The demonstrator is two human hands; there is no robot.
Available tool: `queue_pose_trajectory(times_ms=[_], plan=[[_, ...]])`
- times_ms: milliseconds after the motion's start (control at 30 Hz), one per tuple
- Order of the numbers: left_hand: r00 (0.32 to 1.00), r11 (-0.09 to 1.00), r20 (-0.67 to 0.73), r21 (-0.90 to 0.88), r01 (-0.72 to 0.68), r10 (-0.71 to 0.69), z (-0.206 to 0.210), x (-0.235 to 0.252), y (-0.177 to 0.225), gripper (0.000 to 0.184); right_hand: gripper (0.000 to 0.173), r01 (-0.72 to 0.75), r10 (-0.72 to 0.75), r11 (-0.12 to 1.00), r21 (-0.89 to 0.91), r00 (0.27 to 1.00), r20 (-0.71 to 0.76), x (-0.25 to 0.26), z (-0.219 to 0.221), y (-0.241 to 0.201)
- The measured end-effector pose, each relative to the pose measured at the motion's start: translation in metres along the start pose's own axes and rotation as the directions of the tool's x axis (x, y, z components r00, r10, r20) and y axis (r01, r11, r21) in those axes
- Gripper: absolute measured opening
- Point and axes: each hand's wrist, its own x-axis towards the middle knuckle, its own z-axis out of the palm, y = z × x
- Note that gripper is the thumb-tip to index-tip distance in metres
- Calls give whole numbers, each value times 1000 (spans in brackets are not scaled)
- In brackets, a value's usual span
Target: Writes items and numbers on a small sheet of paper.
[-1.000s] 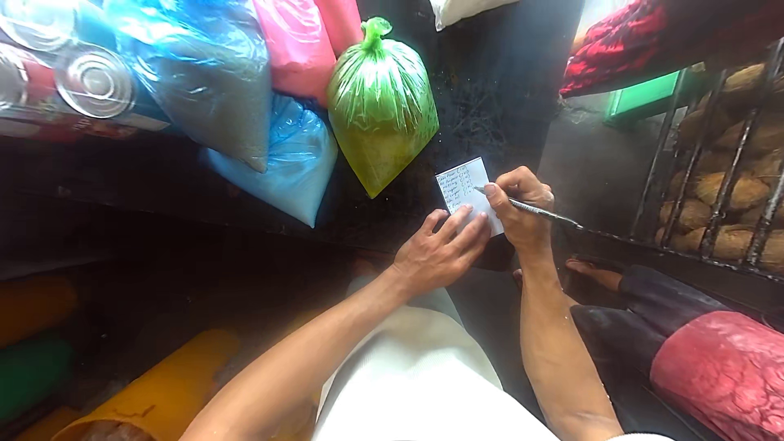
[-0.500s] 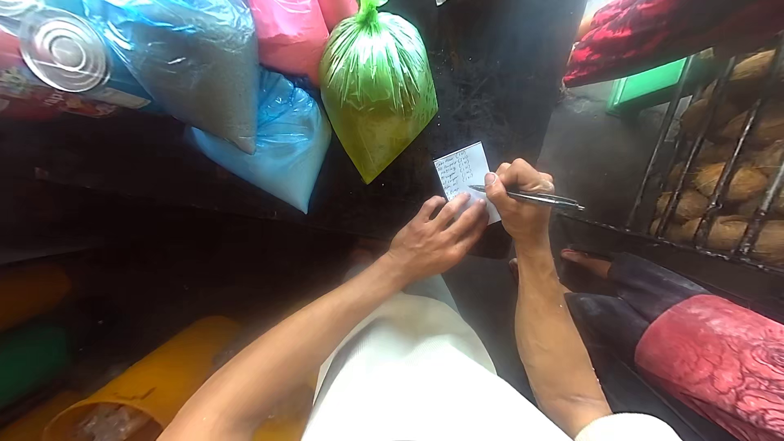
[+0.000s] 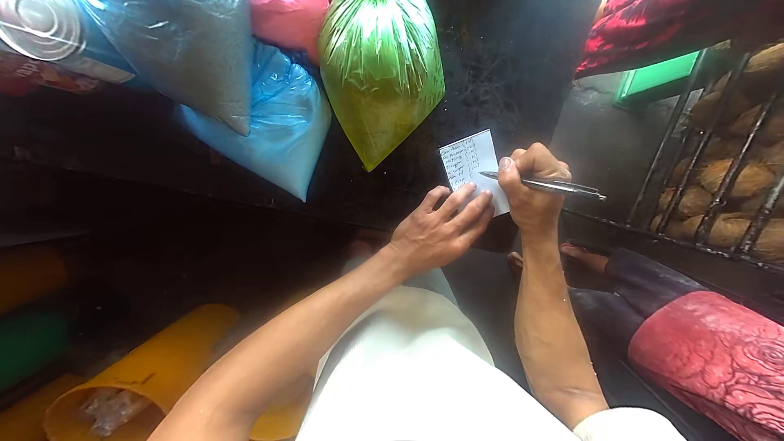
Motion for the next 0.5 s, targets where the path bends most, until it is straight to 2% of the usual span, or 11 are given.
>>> queue_pose_trajectory(times_ms=[167, 267, 400, 500], plan=[[998, 999, -46, -23, 48, -49, 2, 4, 9, 35, 18, 40, -40, 994, -97, 999, 9, 3, -9, -1], [995, 997, -69, -36, 75, -77, -7, 2, 6, 36, 29, 52, -49, 996, -71, 998, 36, 7, -3, -2], [995, 999, -87, -25, 47, -49, -10, 3, 3, 38, 13, -29, 30, 999, -19, 999, 32, 11, -1, -9], [995, 999, -90, -30, 37, -39, -10, 3, 1, 38, 9, 6, -6, 1000, -2, 999, 40, 12, -1, -9]])
